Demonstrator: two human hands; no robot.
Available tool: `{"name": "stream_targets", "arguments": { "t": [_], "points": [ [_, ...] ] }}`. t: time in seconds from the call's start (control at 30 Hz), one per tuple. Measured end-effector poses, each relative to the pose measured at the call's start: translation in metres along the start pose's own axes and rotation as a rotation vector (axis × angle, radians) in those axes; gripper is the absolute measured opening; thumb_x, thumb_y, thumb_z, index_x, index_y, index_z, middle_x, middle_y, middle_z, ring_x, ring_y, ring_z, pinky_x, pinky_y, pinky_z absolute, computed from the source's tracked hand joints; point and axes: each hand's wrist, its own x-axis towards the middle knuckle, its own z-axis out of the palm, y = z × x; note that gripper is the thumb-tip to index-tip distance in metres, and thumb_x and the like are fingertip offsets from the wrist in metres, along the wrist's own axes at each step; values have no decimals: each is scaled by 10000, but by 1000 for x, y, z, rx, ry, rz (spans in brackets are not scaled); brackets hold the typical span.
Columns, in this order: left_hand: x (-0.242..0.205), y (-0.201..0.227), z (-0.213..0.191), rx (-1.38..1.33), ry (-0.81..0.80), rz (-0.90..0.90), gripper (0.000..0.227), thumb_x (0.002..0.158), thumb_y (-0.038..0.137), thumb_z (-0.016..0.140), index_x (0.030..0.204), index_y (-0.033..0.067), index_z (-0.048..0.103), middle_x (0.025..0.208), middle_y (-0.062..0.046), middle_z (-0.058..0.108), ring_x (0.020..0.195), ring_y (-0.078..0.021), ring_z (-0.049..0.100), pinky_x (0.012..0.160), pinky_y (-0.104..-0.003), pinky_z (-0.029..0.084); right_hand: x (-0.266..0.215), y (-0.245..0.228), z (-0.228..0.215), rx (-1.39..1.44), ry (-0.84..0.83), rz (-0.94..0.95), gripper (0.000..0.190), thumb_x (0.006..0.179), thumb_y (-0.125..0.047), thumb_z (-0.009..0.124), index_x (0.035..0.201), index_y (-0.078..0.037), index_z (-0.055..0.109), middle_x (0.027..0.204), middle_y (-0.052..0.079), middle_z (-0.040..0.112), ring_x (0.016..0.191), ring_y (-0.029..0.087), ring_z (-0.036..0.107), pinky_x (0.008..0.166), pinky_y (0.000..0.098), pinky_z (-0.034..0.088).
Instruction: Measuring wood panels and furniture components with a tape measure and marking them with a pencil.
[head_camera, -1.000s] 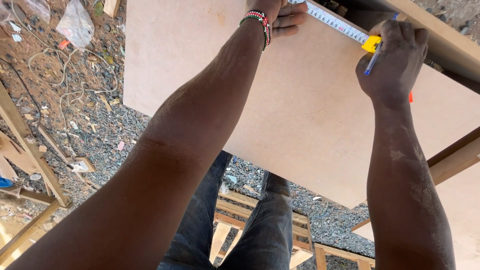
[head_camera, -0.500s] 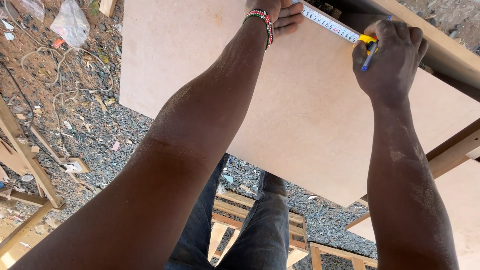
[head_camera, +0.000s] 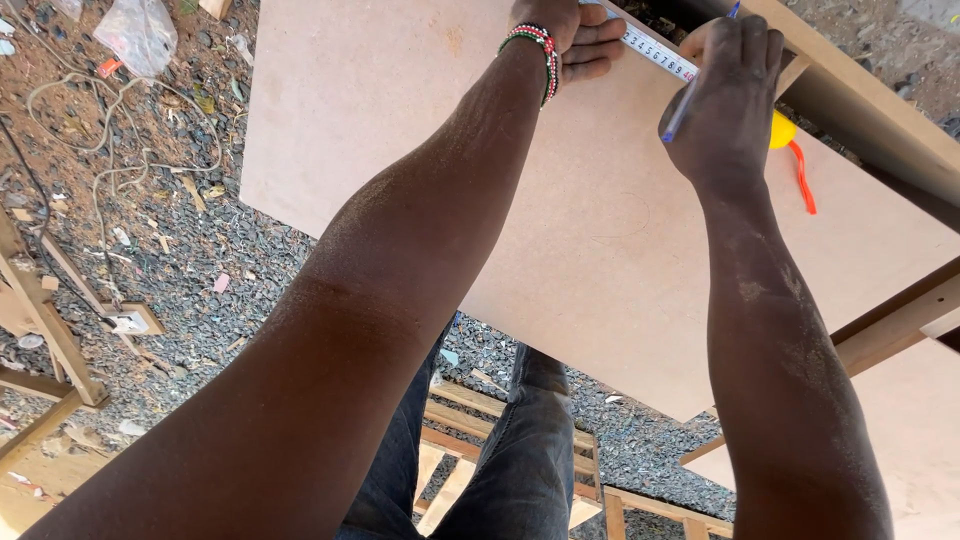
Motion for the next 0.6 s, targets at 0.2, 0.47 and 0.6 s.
{"name": "stream_targets", "arguments": {
  "t": [0.2, 0.47, 0.6],
  "points": [
    [-2, 1, 1, -4, 13, -2, 482, 1167, 190, 405, 1011, -74, 778, 1075, -334, 947, 968, -457, 948, 881, -557, 805, 16, -12, -1, 546, 160, 89, 346, 1374, -274, 540, 1410, 22, 716, 1298, 166, 679, 1075, 296, 638, 950, 479, 535],
    [-3, -4, 1, -34, -12, 35, 472, 1129, 227, 440, 979, -66, 779, 1108, -351, 949, 1005, -468, 952, 888, -558, 799, 34, -4, 14, 909, 336, 709, 330, 1136, -389, 597, 999, -137, 761, 807, 41, 674, 680, 146, 551, 672, 339, 461],
    [16, -21, -2, 19, -64, 136, 517, 956, 406, 681, 1126, -60, 826, 1154, -281, 973, 1041, -409, 971, 966, -541, 816, 19, 56, 55, 805, 287, 601, 578, 1255, -557, 554, 902, -124, 702, 754, 60, 714, 697, 145, 712, 692, 336, 541]
  ]
}}
